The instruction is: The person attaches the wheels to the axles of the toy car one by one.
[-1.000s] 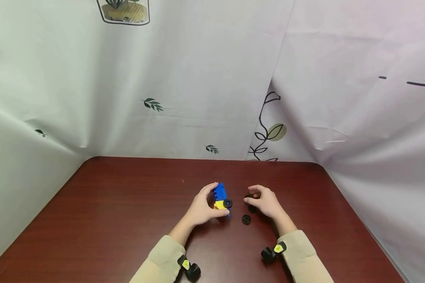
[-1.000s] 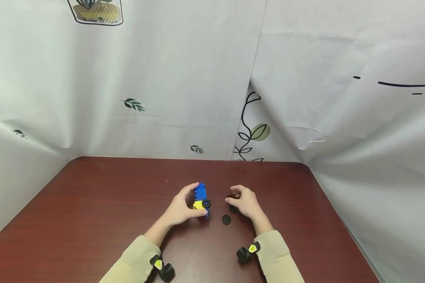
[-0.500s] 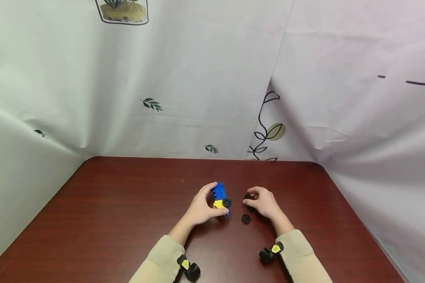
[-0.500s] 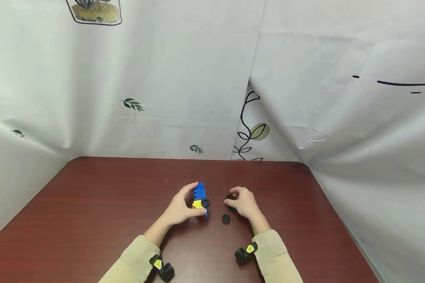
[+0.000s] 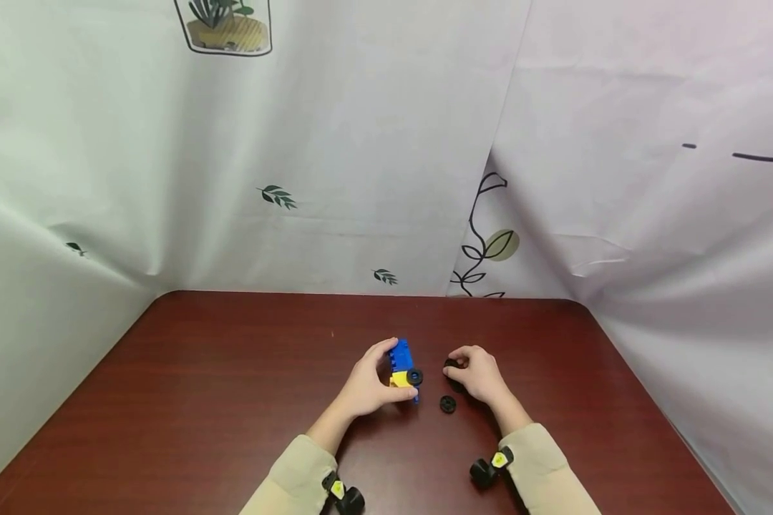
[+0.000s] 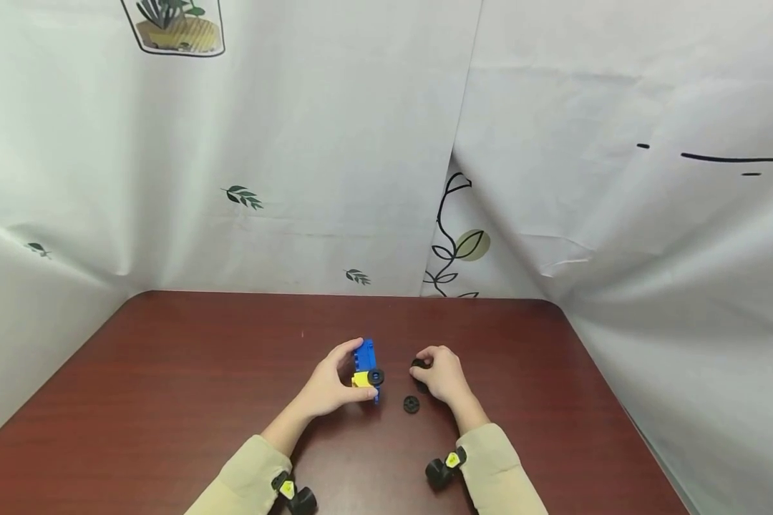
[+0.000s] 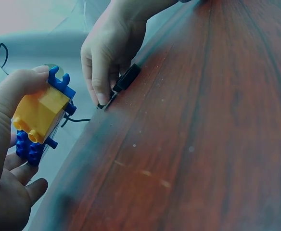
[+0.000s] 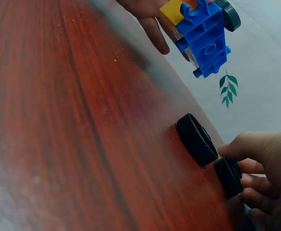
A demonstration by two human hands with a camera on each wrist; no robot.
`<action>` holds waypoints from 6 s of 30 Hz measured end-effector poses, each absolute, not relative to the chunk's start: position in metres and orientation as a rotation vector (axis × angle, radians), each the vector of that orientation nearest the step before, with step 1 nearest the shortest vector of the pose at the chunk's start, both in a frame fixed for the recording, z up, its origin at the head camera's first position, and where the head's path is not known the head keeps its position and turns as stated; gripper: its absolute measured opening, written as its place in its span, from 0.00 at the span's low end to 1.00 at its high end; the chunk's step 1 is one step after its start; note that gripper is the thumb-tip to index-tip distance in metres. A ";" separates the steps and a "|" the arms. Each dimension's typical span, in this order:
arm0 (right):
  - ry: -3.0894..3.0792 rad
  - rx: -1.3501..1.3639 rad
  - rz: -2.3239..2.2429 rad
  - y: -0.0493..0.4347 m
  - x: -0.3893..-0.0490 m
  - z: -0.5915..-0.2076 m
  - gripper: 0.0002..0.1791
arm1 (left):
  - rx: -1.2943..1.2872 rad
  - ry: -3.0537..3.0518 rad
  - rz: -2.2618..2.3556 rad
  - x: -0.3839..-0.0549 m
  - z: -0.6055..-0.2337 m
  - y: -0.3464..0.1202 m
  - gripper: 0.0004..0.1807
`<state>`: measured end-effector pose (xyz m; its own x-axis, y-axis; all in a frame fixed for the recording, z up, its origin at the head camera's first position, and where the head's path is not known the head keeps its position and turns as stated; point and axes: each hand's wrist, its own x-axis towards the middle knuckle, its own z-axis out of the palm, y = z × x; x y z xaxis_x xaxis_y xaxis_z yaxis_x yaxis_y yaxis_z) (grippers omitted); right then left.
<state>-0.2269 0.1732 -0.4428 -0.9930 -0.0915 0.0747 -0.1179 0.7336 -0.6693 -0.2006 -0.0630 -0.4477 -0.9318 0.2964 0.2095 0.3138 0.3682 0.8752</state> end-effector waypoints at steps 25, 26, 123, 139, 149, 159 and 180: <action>-2.696 0.274 1.261 0.162 -0.223 -0.438 0.14 | -0.631 -2.606 -1.615 -0.199 -0.446 -0.062 0.51; -2.689 0.280 1.272 0.162 -0.222 -0.438 0.15 | -0.635 -2.604 -1.613 -0.199 -0.446 -0.062 0.51; -2.327 0.000 2.494 0.134 -0.203 -0.423 0.23 | -0.800 -2.519 -1.693 -0.179 -0.443 -0.037 0.57; -2.283 -0.038 2.468 0.130 -0.205 -0.420 0.19 | -0.776 -2.555 -1.666 -0.183 -0.443 -0.038 0.55; -2.256 0.038 2.548 0.133 -0.206 -0.416 0.22 | -0.783 -2.487 -1.711 -0.184 -0.434 -0.038 0.52; -2.203 0.190 2.689 0.137 -0.207 -0.413 0.24 | -0.784 -2.460 -1.724 -0.184 -0.433 -0.038 0.52; -2.246 0.135 2.516 0.133 -0.202 -0.411 0.22 | -0.761 -2.508 -1.625 -0.182 -0.431 -0.038 0.53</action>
